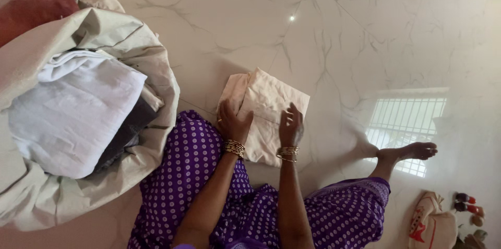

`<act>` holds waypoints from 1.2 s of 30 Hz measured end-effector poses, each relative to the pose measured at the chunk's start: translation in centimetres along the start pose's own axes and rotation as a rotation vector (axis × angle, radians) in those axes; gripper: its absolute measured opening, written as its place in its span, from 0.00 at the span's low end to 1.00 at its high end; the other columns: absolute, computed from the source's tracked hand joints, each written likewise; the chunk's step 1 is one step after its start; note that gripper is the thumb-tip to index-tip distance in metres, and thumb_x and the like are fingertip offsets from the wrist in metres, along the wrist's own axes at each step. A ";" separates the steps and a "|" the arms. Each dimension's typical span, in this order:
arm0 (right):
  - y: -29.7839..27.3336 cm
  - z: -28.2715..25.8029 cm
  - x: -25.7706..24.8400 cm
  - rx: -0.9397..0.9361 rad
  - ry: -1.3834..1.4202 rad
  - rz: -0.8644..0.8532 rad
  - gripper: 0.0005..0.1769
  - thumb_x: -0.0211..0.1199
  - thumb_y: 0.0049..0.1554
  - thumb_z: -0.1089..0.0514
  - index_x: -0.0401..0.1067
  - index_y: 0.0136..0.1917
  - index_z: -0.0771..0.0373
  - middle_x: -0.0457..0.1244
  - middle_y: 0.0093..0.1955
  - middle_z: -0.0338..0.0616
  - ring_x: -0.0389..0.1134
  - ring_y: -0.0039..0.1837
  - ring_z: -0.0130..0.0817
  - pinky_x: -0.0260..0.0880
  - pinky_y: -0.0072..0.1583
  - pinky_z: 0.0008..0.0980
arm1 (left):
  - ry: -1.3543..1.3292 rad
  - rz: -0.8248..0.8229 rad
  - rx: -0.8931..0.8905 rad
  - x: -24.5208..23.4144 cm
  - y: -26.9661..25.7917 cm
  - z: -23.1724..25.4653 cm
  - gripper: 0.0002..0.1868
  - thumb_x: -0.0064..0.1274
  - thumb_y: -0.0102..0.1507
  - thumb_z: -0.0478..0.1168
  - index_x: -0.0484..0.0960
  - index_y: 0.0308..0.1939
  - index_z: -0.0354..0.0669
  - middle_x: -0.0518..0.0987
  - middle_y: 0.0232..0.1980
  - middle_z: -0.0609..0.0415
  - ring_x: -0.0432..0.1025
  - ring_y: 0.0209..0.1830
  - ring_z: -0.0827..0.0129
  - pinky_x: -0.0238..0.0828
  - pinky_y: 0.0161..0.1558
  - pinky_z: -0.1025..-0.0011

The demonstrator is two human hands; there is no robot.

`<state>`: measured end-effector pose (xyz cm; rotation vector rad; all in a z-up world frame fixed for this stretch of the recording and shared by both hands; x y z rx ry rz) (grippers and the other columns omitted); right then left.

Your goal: The person sits on the floor and folds a light-colored cloth by hand. They smooth the fabric, fold the sides inward, and then fold the cloth into a compact rectangular shape.

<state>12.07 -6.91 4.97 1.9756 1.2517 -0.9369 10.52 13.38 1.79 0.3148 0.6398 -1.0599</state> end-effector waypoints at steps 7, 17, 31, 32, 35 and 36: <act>-2.3 11.0 -1.3 0.208 -0.012 -0.101 0.45 0.74 0.50 0.42 0.63 0.72 0.65 0.60 0.69 0.57 0.63 0.68 0.50 0.67 0.66 0.47 | -0.060 -0.374 -0.193 1.1 0.4 0.4 0.46 0.70 0.49 0.56 0.70 0.65 0.42 0.80 0.57 0.44 0.75 0.55 0.49 0.69 0.59 0.49; -2.0 8.4 -6.4 0.469 0.782 -0.305 0.46 0.56 0.57 0.32 0.51 0.80 0.56 0.51 0.80 0.53 0.57 0.76 0.51 0.63 0.69 0.56 | -0.046 -0.549 0.348 -1.9 1.4 12.8 0.26 0.65 0.57 0.54 0.82 0.56 0.48 0.86 0.37 0.51 0.79 0.31 0.64 0.79 0.37 0.63; -13.0 21.5 -11.4 0.954 1.662 0.070 0.42 0.33 0.64 0.30 0.65 0.72 0.63 0.67 0.63 0.55 0.70 0.60 0.45 0.74 0.61 0.49 | 0.295 -0.786 1.171 3.1 -29.1 8.8 0.32 0.58 0.59 0.47 0.72 0.64 0.36 0.73 0.65 0.41 0.75 0.47 0.54 0.71 0.52 0.48; -14.7 22.3 -11.8 0.939 1.597 0.027 0.42 0.36 0.64 0.29 0.64 0.72 0.63 0.67 0.63 0.56 0.70 0.61 0.47 0.73 0.61 0.50 | 0.304 -0.894 1.070 3.9 -29.3 7.9 0.26 0.52 0.65 0.46 0.72 0.65 0.38 0.71 0.70 0.43 0.76 0.45 0.56 0.74 0.50 0.51; -18.3 23.5 -11.9 1.041 1.444 0.011 0.41 0.49 0.62 0.29 0.61 0.73 0.63 0.64 0.62 0.55 0.68 0.61 0.51 0.73 0.60 0.55 | 0.226 -0.821 1.056 5.2 -26.3 7.1 0.16 0.46 0.72 0.42 0.76 0.61 0.41 0.72 0.72 0.47 0.77 0.49 0.60 0.76 0.53 0.55; -17.0 23.3 -11.6 1.067 1.413 0.016 0.42 0.54 0.61 0.30 0.59 0.74 0.63 0.63 0.62 0.53 0.67 0.60 0.52 0.74 0.60 0.57 | 0.124 -0.504 1.243 5.2 -23.6 8.1 0.16 0.52 0.66 0.40 0.80 0.56 0.39 0.78 0.65 0.45 0.76 0.58 0.62 0.72 0.60 0.55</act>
Point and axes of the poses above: each hand's wrist, its own y-axis towards the middle knuckle, its own x-axis out of the palm, z = x × y, the point moved 2 cm from there along y, towards the middle knuckle
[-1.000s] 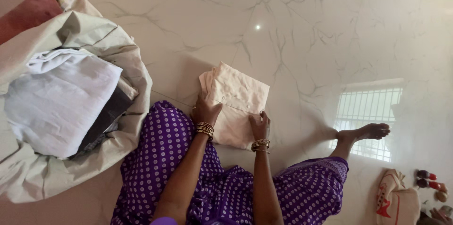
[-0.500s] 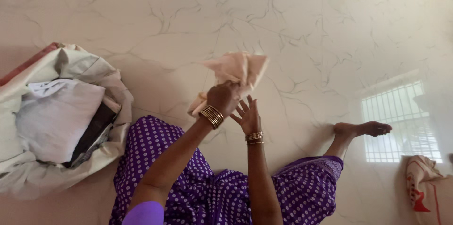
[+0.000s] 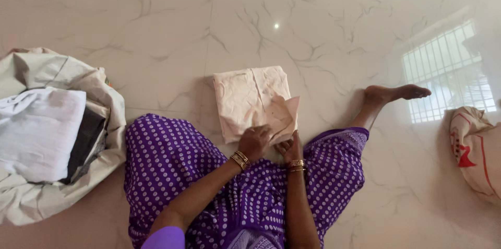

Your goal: The person sits on the floor and folds a light-colored cloth by hand. They smooth the fabric, fold the sides inward, and then fold the cloth into a compact rectangular shape.

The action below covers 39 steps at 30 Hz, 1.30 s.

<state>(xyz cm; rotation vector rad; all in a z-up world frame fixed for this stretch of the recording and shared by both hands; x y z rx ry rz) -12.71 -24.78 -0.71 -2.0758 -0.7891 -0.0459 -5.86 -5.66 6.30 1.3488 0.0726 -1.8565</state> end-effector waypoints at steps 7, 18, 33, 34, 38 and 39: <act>2.9 -3.0 3.6 -0.323 -0.158 -0.039 0.42 0.67 0.55 0.40 0.61 0.72 0.67 0.66 0.62 0.54 0.72 0.56 0.48 0.81 0.48 0.45 | 0.159 -0.224 -0.537 -2.0 1.0 -14.7 0.37 0.57 0.57 0.57 0.70 0.68 0.50 0.63 0.76 0.46 0.57 0.74 0.51 0.58 0.67 0.48; 3.6 -4.9 1.7 -0.431 -0.504 0.160 0.33 0.71 0.55 0.50 0.66 0.68 0.65 0.67 0.37 0.38 0.64 0.32 0.24 0.64 0.29 0.26 | 0.047 -0.203 -0.135 -1.7 -1.3 -6.0 0.52 0.59 0.56 0.69 0.60 0.73 0.42 0.60 0.76 0.42 0.56 0.75 0.54 0.49 0.71 0.45; 1.9 -8.6 8.3 -0.720 -0.726 0.245 0.38 0.64 0.60 0.46 0.59 0.78 0.63 0.66 0.67 0.55 0.73 0.59 0.37 0.81 0.48 0.30 | -0.631 0.447 -0.477 -2.9 14.2 -15.3 0.26 0.55 0.63 0.29 0.78 0.64 0.52 0.84 0.59 0.55 0.81 0.36 0.75 0.82 0.33 0.77; 2.4 -6.7 6.1 -0.552 -0.730 0.299 0.43 0.67 0.58 0.45 0.56 0.77 0.65 0.64 0.66 0.57 0.72 0.57 0.39 0.81 0.45 0.33 | -0.700 0.484 -0.435 -5.0 14.8 -16.6 0.28 0.55 0.61 0.25 0.78 0.63 0.51 0.83 0.60 0.55 0.81 0.41 0.75 0.82 0.38 0.78; 4.5 0.6 4.3 -0.350 -0.764 0.249 0.44 0.76 0.50 0.42 0.65 0.68 0.72 0.69 0.46 0.55 0.68 0.38 0.33 0.69 0.33 0.28 | -0.896 0.581 -0.438 -11.9 16.9 -22.0 0.31 0.48 0.57 0.18 0.80 0.61 0.47 0.82 0.60 0.56 0.77 0.52 0.75 0.77 0.48 0.77; 5.5 0.4 5.9 -0.358 -0.811 0.270 0.44 0.78 0.49 0.43 0.66 0.67 0.71 0.69 0.42 0.54 0.64 0.34 0.31 0.65 0.32 0.27 | -1.013 0.629 -0.508 -12.7 17.4 -23.1 0.27 0.49 0.61 0.20 0.81 0.61 0.46 0.82 0.59 0.55 0.77 0.53 0.74 0.77 0.51 0.77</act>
Point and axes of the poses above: each hand's wrist, its own y-axis towards the middle knuckle, its own x-axis out of the palm, z = x × y, the point moved 2 cm from there along y, towards the middle knuckle
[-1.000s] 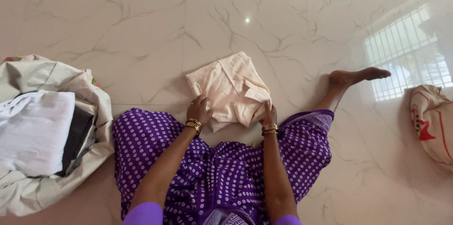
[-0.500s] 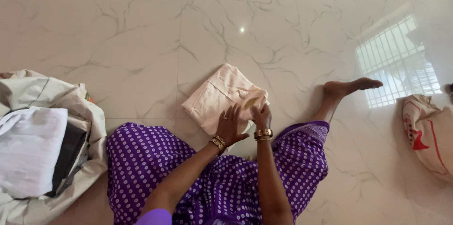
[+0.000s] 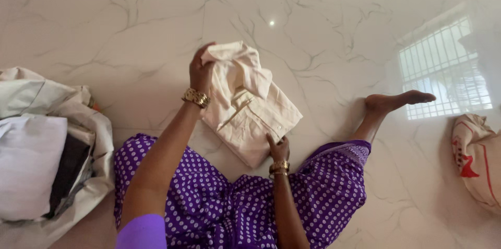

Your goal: The person sits on the floor and folds a light-colored cloth by hand. They smooth the fabric, fold the sides inward, and then fold the cloth into a compact rectangular shape.

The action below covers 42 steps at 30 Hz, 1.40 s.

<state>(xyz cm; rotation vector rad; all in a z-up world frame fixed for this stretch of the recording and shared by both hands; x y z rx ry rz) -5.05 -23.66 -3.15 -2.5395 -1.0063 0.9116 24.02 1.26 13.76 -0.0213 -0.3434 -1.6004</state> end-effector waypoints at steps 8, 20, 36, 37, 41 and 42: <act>3.9 -3.8 -5.7 -0.056 0.453 -0.203 0.41 0.78 0.42 0.55 0.67 0.65 0.71 0.71 0.50 0.51 0.74 0.41 0.36 0.78 0.41 0.31 | -0.110 0.266 -0.206 -13.6 6.8 -0.3 0.21 0.60 0.64 0.33 0.82 0.61 0.41 0.79 0.47 0.55 0.71 0.41 0.75 0.72 0.43 0.76; 3.4 -3.4 -5.4 -0.779 -0.783 0.279 0.33 0.47 0.67 0.36 0.56 0.80 0.51 0.49 0.84 0.47 0.48 0.83 0.47 0.46 0.76 0.62 | 1.312 -0.450 -0.411 -14.7 -12.1 -10.2 0.13 0.44 0.77 0.49 0.76 0.58 0.48 0.81 0.57 0.53 0.75 0.55 0.66 0.77 0.53 0.65; 3.9 -2.6 -2.1 -0.695 -1.070 0.191 0.35 0.35 0.65 0.33 0.51 0.82 0.42 0.38 0.87 0.38 0.35 0.86 0.43 0.22 0.79 0.61 | 1.272 -0.536 0.445 -0.1 -14.3 -11.0 0.36 0.42 0.63 0.63 0.66 0.70 0.50 0.63 0.76 0.46 0.54 0.75 0.51 0.42 0.67 0.34; 3.9 -2.4 -2.2 -0.697 -1.085 0.190 0.35 0.35 0.65 0.33 0.52 0.82 0.42 0.39 0.87 0.38 0.35 0.86 0.43 0.22 0.79 0.61 | 1.305 -0.455 0.395 -0.6 -14.1 -11.1 0.33 0.42 0.64 0.60 0.67 0.70 0.51 0.63 0.76 0.47 0.54 0.75 0.52 0.41 0.67 0.33; 4.5 -1.8 -2.6 -0.731 -0.971 0.207 0.33 0.38 0.65 0.35 0.54 0.81 0.42 0.42 0.86 0.39 0.38 0.86 0.43 0.24 0.80 0.59 | 1.363 -0.181 0.212 -2.3 -14.1 -11.6 0.23 0.44 0.67 0.51 0.74 0.65 0.50 0.68 0.75 0.49 0.58 0.76 0.55 0.46 0.71 0.37; 4.6 -1.5 -2.9 -0.749 -0.885 0.221 0.32 0.41 0.66 0.37 0.55 0.80 0.44 0.44 0.86 0.41 0.41 0.85 0.43 0.29 0.79 0.60 | 1.360 -0.128 0.174 -2.0 -14.7 -11.9 0.21 0.45 0.68 0.49 0.76 0.62 0.49 0.70 0.74 0.49 0.60 0.76 0.55 0.50 0.73 0.40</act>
Point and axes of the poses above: each hand's wrist, its own y-axis towards the middle knuckle, its own x-axis out of the palm, z = x × y, the point moved 2 cm from there along y, towards the middle knuckle
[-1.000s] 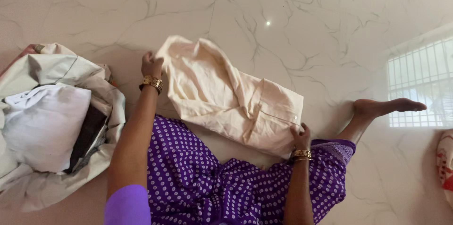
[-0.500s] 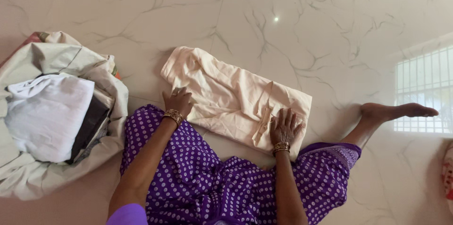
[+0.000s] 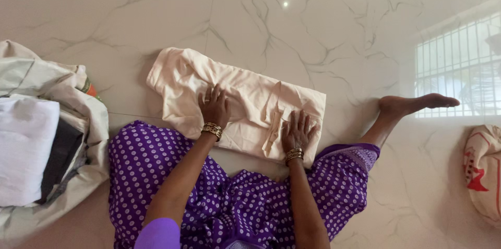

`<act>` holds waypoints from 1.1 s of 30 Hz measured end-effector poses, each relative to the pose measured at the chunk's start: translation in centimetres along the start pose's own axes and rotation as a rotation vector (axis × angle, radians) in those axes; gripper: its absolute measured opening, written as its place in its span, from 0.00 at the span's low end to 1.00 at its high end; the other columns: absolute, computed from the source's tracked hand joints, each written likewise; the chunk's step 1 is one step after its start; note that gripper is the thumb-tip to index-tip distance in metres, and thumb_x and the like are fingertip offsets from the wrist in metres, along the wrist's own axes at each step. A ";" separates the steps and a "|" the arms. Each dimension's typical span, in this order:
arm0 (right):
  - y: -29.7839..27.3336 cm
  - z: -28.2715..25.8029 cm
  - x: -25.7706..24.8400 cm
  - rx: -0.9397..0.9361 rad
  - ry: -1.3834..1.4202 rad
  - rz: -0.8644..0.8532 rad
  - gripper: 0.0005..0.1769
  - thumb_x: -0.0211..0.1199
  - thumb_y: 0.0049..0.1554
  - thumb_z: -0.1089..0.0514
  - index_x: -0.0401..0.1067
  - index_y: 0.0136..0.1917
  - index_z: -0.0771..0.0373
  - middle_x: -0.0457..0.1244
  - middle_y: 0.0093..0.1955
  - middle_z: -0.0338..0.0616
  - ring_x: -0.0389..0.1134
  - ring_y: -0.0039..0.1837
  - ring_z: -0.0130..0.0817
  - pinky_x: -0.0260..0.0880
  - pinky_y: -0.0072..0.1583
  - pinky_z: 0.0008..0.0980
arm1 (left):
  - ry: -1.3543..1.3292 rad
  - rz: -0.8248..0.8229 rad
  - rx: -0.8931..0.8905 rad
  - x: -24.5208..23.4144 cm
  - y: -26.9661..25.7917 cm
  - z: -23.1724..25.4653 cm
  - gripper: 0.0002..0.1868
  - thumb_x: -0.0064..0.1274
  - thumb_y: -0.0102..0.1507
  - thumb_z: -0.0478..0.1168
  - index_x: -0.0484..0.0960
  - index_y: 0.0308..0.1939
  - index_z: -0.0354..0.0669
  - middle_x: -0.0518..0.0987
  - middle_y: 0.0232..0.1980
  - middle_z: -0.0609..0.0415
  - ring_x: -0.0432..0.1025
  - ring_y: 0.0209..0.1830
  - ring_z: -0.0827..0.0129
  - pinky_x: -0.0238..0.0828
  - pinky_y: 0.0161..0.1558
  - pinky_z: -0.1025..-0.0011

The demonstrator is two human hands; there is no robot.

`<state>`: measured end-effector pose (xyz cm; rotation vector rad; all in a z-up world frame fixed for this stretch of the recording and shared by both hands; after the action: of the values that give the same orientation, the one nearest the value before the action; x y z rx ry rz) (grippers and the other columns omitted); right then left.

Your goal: The person sits on the floor and folds a light-colored cloth by hand. They smooth the fabric, fold the sides inward, and then fold the cloth into a compact rectangular shape.

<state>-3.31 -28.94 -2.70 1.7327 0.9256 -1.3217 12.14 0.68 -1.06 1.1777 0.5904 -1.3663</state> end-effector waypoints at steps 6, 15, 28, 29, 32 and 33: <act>-0.9 2.6 -1.5 0.213 0.500 0.148 0.22 0.53 0.67 0.48 0.67 0.73 0.51 0.62 0.74 0.45 0.66 0.70 0.38 0.71 0.63 0.46 | -0.671 -0.343 -0.168 6.4 -1.2 10.0 0.27 0.49 0.64 0.52 0.76 0.63 0.41 0.80 0.61 0.46 0.77 0.55 0.58 0.74 0.56 0.60; 0.0 -4.7 -2.8 -0.009 0.206 0.243 0.38 0.68 0.51 0.47 0.66 0.70 0.66 0.66 0.62 0.54 0.73 0.57 0.42 0.78 0.50 0.37 | -0.428 -0.835 -0.248 6.5 2.6 15.8 0.26 0.56 0.59 0.60 0.84 0.44 0.39 0.85 0.41 0.44 0.80 0.41 0.57 0.76 0.45 0.59; 2.0 5.3 -6.3 0.472 0.749 -0.003 0.20 0.65 0.63 0.57 0.74 0.69 0.56 0.71 0.45 0.46 0.68 0.41 0.31 0.69 0.41 0.31 | -0.129 -0.385 0.407 1.8 -1.3 14.1 0.28 0.39 0.68 0.59 0.70 0.68 0.54 0.63 0.75 0.49 0.58 0.73 0.53 0.45 0.70 0.43; 2.2 6.7 -7.3 0.441 0.810 0.009 0.20 0.65 0.63 0.58 0.74 0.68 0.59 0.70 0.45 0.45 0.67 0.42 0.30 0.68 0.42 0.31 | -0.011 -0.429 0.440 1.6 -2.1 12.8 0.32 0.38 0.66 0.60 0.65 0.72 0.58 0.56 0.79 0.51 0.50 0.78 0.51 0.36 0.71 0.39; 1.6 8.2 -10.0 0.358 0.985 0.037 0.19 0.67 0.61 0.61 0.76 0.66 0.67 0.68 0.46 0.42 0.63 0.44 0.28 0.66 0.45 0.30 | -0.004 -0.419 0.490 1.3 -3.5 10.9 0.34 0.33 0.67 0.62 0.60 0.77 0.62 0.47 0.83 0.55 0.39 0.82 0.53 0.27 0.75 0.39; 1.6 7.6 -10.8 0.358 0.995 0.034 0.19 0.66 0.62 0.61 0.76 0.65 0.68 0.68 0.46 0.41 0.63 0.45 0.28 0.66 0.46 0.30 | 0.026 -0.503 0.477 1.6 -3.4 10.9 0.33 0.32 0.68 0.62 0.59 0.77 0.62 0.47 0.83 0.55 0.39 0.83 0.53 0.29 0.75 0.37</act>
<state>-7.35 -37.51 6.66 2.7483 1.1979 -0.5512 6.03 -9.00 0.53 1.4878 0.6240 -1.9989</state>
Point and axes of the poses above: each hand's wrist, its own y-axis towards the middle knuckle, its own x-axis out of the palm, z = x × y, the point moved 2 cm from there along y, towards the middle knuckle
